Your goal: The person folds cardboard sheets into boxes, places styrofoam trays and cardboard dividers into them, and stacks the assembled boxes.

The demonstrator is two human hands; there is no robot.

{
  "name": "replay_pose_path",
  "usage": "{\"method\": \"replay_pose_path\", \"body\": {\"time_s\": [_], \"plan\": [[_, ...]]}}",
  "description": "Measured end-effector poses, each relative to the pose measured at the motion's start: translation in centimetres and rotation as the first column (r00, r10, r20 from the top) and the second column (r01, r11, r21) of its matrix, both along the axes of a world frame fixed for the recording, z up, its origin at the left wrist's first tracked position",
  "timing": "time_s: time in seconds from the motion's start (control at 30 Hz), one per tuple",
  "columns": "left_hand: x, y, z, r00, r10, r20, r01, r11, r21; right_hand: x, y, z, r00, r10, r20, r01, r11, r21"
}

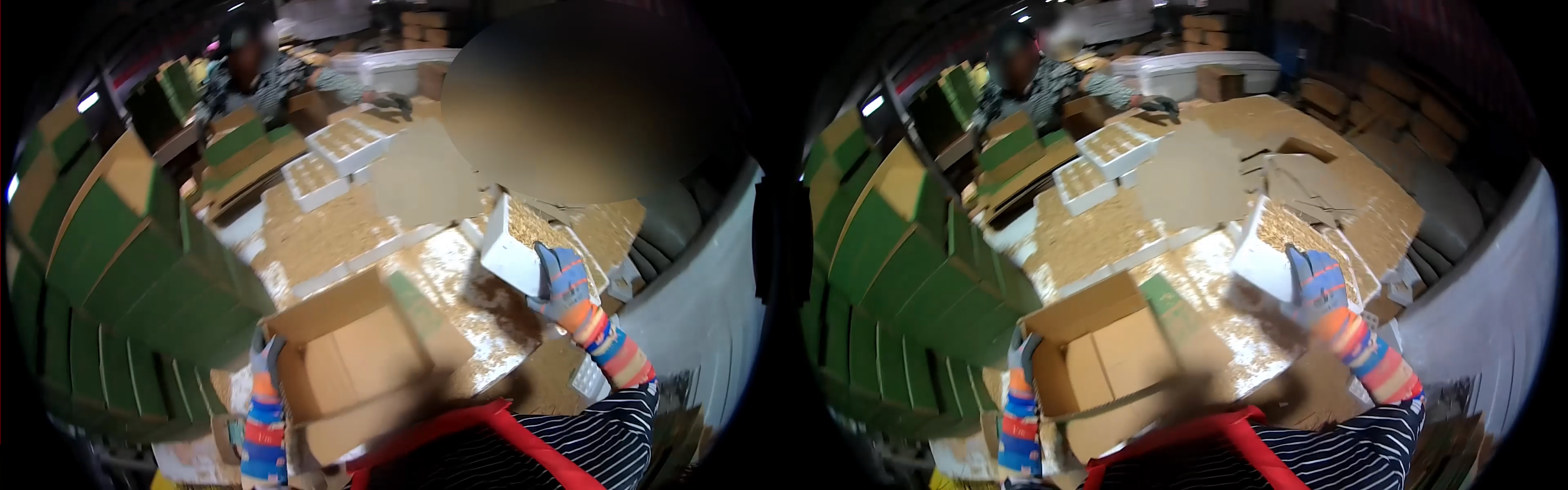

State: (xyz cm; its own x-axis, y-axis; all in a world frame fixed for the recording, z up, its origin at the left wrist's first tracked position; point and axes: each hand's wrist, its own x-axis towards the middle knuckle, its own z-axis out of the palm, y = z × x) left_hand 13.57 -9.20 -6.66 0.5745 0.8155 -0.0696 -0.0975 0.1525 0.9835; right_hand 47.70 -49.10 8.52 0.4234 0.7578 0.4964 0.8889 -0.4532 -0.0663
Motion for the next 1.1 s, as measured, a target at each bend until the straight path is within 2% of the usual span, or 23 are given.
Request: {"method": "replay_pose_path", "body": {"time_s": [0.07,0.13,0.2,0.27,0.3,0.4,0.43,0.47,0.5,0.53,0.57,0.6,0.63,0.73,0.77,0.8,0.87,0.93,0.97,1.0,1.03,1.07,1.1], "plan": [[1.5,-3.0,3.9,0.999,0.024,0.036,-0.026,0.998,0.061,-5.3,3.4,4.0,0.981,0.181,0.069,-0.185,0.981,0.052],[1.7,-2.7,3.2,0.997,0.061,0.047,-0.065,0.994,0.084,-9.7,6.9,6.1,0.909,0.373,0.185,-0.403,0.9,0.165],[2.0,-2.9,2.8,0.971,0.228,-0.076,-0.185,0.912,0.367,-12.8,9.9,5.8,0.789,0.562,0.249,-0.613,0.749,0.252],[2.0,-0.9,-1.0,0.974,0.211,0.085,-0.224,0.953,0.204,-16.0,11.9,6.0,0.694,0.689,0.211,-0.719,0.648,0.249],[0.7,-1.1,-0.4,0.993,0.103,0.061,-0.113,0.976,0.185,-16.5,12.6,5.1,0.619,0.758,0.204,-0.782,0.573,0.243],[-0.7,-2.1,2.0,0.995,0.08,0.063,-0.086,0.992,0.096,-17.4,13.4,5.1,0.554,0.828,0.083,-0.832,0.548,0.088],[-0.6,-2.3,2.6,0.992,0.127,-0.007,-0.123,0.971,0.205,-17.0,14.1,5.5,0.539,0.839,-0.078,-0.842,0.538,-0.035],[-0.4,-2.4,3.0,0.98,0.179,-0.083,-0.145,0.94,0.309,-16.9,15.1,5.9,0.517,0.847,-0.12,-0.856,0.512,-0.072],[-0.4,-1.6,1.9,0.953,0.255,-0.162,-0.082,0.734,0.675,-16.6,16.3,5.6,0.53,0.841,-0.113,-0.847,0.516,-0.129],[-0.3,-1.0,0.7,0.909,0.355,-0.219,0.058,0.411,0.91,-16.2,17.6,4.7,0.54,0.835,-0.107,-0.836,0.517,-0.182],[0.4,-1.3,1.0,0.91,0.308,-0.276,-0.066,0.767,0.638,-16.0,18.7,3.9,0.521,0.837,-0.167,-0.846,0.48,-0.232],[1.3,-1.9,1.8,0.922,0.258,-0.287,-0.194,0.953,0.233,-15.7,19.8,3.1,0.496,0.839,-0.222,-0.857,0.432,-0.281],[1.5,-2.8,3.0,0.883,0.337,-0.326,-0.257,0.929,0.265,-15.2,21.2,1.7,0.508,0.785,-0.354,-0.841,0.364,-0.4],[2.4,-3.5,2.1,0.778,0.476,-0.41,-0.305,0.857,0.416,-14.8,22.5,-1.1,0.365,0.836,-0.409,-0.885,0.176,-0.432],[2.1,-2.6,-0.5,0.874,0.44,-0.207,-0.338,0.856,0.392,-14.7,22.5,-1.5,0.325,0.863,-0.386,-0.898,0.154,-0.412],[0.4,-3.3,0.6,0.876,0.451,-0.171,-0.357,0.845,0.399,-14.9,22.4,-1.9,0.326,0.833,-0.446,-0.897,0.124,-0.425],[-5.4,-4.9,2.4,0.769,0.613,-0.181,-0.461,0.729,0.506,-15.4,22.0,-2.9,0.364,0.759,-0.539,-0.892,0.119,-0.435],[-12.3,-5.0,2.2,0.577,0.764,-0.289,-0.525,0.618,0.585,-14.7,22.0,-7.2,0.369,0.737,-0.567,-0.896,0.12,-0.428],[-16.0,-4.7,1.4,0.472,0.788,-0.395,-0.499,0.608,0.617,-14.7,22.1,-9.0,0.336,0.621,-0.708,-0.93,0.1,-0.354],[-19.4,-4.1,0.1,0.377,0.772,-0.512,-0.43,0.635,0.641,-14.5,21.9,-10.3,0.405,0.637,-0.656,-0.89,0.11,-0.442],[-22.8,-2.6,-1.6,0.294,0.734,-0.612,-0.341,0.679,0.65,-14.8,22.7,-10.2,0.431,0.505,-0.748,-0.875,0.031,-0.484],[-24.8,-1.2,-3.5,0.244,0.683,-0.689,-0.255,0.73,0.634,-14.7,22.6,-9.9,0.366,0.533,-0.763,-0.917,0.066,-0.394],[-26.3,-0.4,-5.4,0.206,0.643,-0.738,-0.196,0.766,0.612,-14.3,23.1,-9.0,0.297,0.502,-0.812,-0.938,-0.005,-0.347]]}}
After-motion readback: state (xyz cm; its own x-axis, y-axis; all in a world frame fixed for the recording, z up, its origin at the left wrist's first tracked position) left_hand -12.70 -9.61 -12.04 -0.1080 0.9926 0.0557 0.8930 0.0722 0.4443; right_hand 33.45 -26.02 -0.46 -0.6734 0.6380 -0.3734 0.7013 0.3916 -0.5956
